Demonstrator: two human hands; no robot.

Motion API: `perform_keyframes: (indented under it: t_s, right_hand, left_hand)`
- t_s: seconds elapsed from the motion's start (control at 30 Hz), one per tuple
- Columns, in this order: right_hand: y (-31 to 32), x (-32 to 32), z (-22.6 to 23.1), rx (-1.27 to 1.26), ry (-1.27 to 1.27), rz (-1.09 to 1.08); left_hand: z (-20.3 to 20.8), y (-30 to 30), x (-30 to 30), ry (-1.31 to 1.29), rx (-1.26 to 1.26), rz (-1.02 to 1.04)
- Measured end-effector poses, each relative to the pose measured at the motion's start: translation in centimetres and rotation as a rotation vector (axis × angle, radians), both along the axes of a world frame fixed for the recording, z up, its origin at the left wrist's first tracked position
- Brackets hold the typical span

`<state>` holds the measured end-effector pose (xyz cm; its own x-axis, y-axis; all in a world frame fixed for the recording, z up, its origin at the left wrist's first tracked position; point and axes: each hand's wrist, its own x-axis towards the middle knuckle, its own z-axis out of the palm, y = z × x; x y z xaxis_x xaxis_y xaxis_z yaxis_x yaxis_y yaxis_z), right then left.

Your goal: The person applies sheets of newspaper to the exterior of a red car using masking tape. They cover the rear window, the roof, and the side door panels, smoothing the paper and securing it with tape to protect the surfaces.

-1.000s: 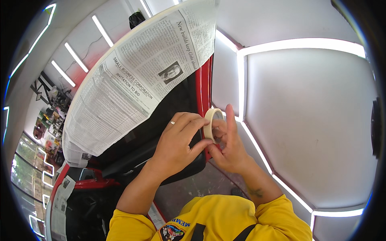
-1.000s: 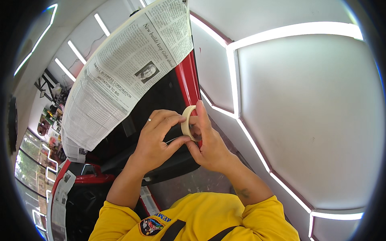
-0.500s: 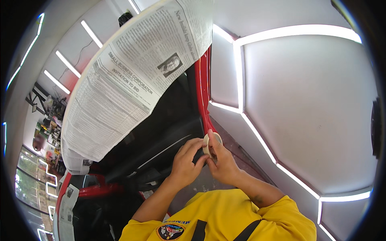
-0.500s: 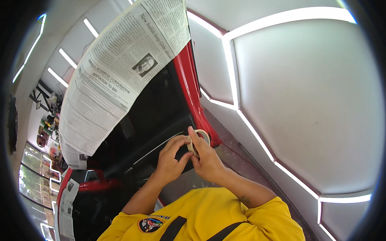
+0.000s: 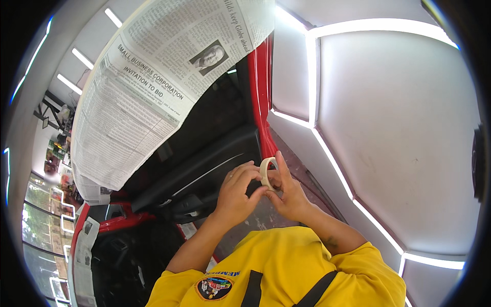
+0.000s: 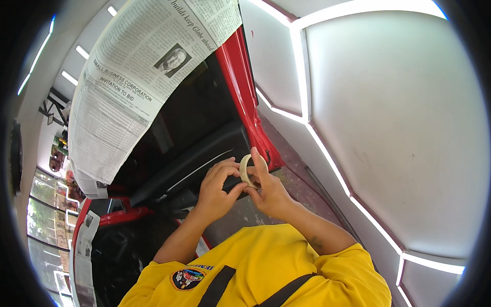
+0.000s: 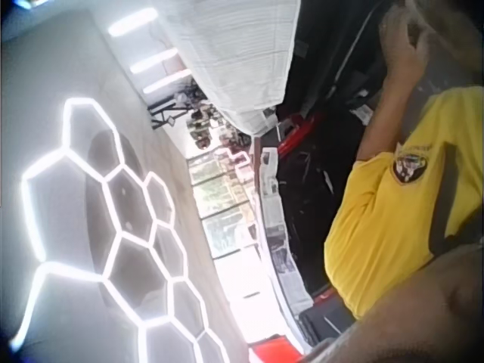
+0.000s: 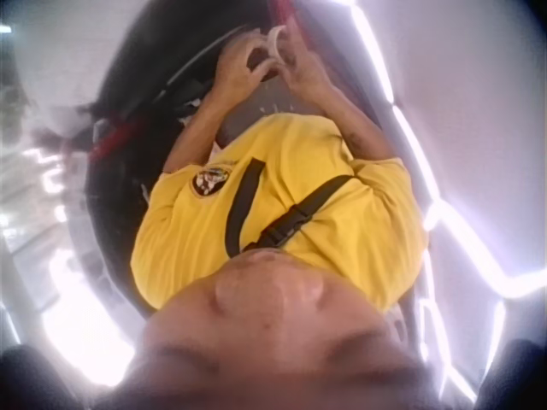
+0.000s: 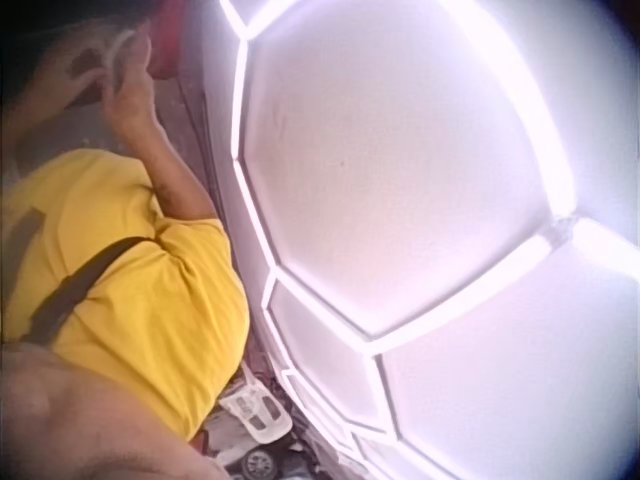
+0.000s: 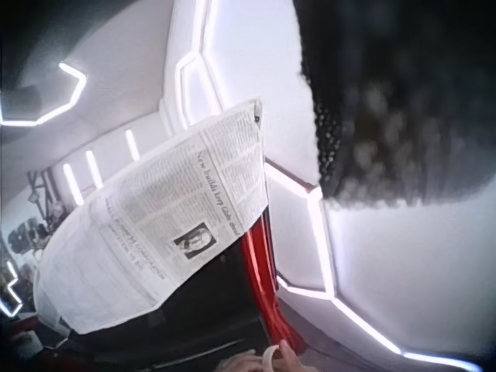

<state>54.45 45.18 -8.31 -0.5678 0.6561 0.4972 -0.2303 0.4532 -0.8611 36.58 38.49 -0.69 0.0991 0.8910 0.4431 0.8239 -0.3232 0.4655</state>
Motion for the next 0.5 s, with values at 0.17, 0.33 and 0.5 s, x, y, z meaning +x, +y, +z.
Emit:
perform_keyframes:
  t_s: [0.17, 0.33, 0.5]
  right_hand:
    - [-0.2, 1.9, 0.3, 0.036, -0.326, 0.068]
    - [-0.3, 3.5, -0.3, -0.002, -0.39, 0.051]
    - [1.2, 5.3, -2.8, -0.057, -0.398, -0.092]
  left_hand:
    - [-2.1, -0.7, -0.7, 0.263, 0.074, 0.008]
    - [-3.9, -1.0, 1.5, 0.116, -0.032, 0.061]
    - [-6.9, -2.6, 2.4, -0.721, -0.54, 0.172]
